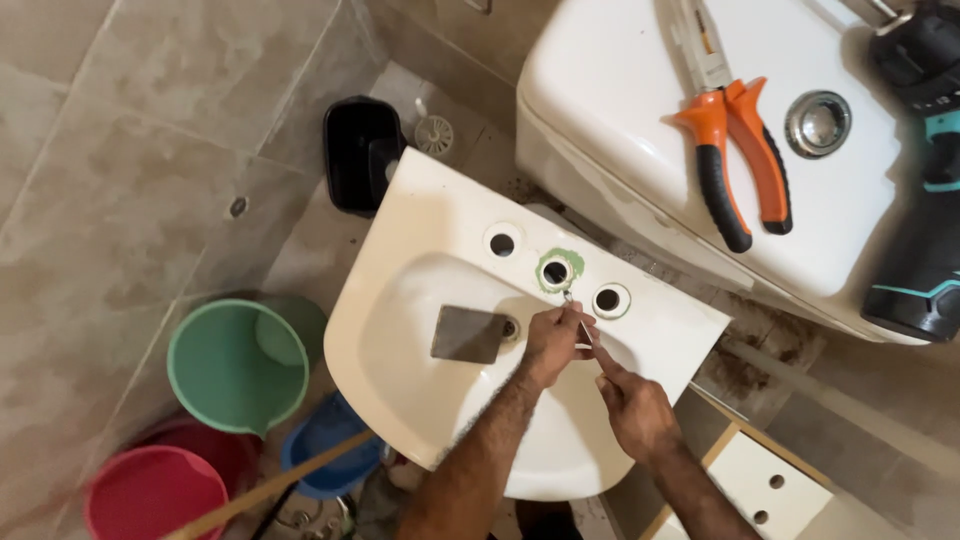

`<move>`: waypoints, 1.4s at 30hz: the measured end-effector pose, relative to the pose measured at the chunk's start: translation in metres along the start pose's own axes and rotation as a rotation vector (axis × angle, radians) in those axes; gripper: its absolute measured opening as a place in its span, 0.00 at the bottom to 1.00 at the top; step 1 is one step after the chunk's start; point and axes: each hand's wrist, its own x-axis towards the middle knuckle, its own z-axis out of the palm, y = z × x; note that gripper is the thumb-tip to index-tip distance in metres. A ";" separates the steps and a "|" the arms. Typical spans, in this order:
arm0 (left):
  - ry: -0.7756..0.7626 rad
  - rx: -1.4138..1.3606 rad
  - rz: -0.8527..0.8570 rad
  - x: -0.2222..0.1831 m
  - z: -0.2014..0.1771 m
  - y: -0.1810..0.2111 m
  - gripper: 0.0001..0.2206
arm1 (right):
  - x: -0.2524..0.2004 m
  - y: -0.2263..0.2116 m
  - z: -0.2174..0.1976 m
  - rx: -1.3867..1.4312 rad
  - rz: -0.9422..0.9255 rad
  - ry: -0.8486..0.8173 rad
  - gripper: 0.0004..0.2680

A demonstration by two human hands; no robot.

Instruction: Scraping residue from faucet holes on a sink basin using a screwdriver

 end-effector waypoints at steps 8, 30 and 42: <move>0.047 0.051 -0.029 -0.001 0.007 0.001 0.19 | 0.003 0.010 0.001 0.020 -0.003 0.021 0.22; 0.910 1.187 0.291 -0.015 -0.185 0.174 0.73 | 0.022 0.020 -0.017 0.045 -0.074 -0.014 0.20; 0.598 1.011 0.046 -0.035 -0.179 0.203 0.52 | -0.003 0.011 -0.004 -0.008 0.109 -0.030 0.21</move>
